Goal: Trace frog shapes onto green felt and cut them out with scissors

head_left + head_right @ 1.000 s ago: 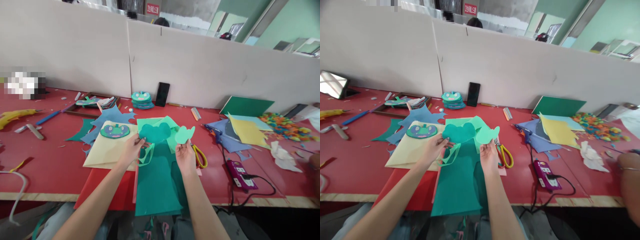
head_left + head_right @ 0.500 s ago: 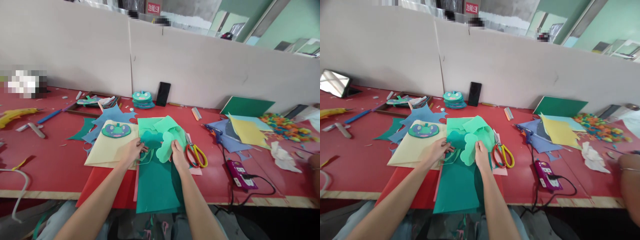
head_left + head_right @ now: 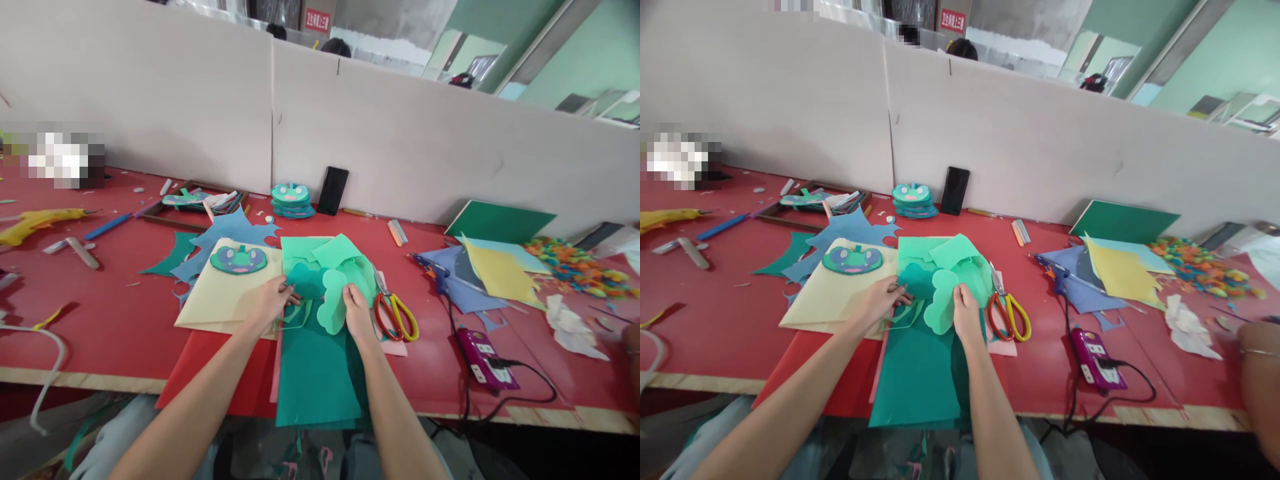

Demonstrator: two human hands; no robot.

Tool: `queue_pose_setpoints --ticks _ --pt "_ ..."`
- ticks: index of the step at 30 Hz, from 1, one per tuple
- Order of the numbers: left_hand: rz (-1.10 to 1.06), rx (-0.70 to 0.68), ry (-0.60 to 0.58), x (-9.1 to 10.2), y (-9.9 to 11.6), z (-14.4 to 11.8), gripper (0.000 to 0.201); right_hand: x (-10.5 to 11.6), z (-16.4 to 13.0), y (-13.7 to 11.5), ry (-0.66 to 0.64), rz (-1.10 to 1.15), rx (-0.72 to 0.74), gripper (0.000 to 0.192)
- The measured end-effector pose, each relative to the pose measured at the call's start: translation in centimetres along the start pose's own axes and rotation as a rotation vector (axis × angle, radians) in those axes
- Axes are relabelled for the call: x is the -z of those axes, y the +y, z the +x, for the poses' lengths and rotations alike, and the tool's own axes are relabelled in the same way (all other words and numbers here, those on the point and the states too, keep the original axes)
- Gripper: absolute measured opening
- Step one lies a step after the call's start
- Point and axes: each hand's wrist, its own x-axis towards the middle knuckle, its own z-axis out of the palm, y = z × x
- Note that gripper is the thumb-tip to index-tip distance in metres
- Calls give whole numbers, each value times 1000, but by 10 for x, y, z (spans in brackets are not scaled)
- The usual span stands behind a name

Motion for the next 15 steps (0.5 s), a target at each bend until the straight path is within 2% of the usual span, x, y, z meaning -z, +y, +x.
queue_pose_setpoints --ticks 8,13,15 --pt "-18 -5 -9 0 1 0 14 1 0 5 -43 -191 74 26" --pt "-45 -10 -7 -1 -2 1 15 1 -2 8 -25 -105 24 28" --pt "-61 -17 -3 -1 -2 1 16 1 -1 7 -20 6 -15 27"
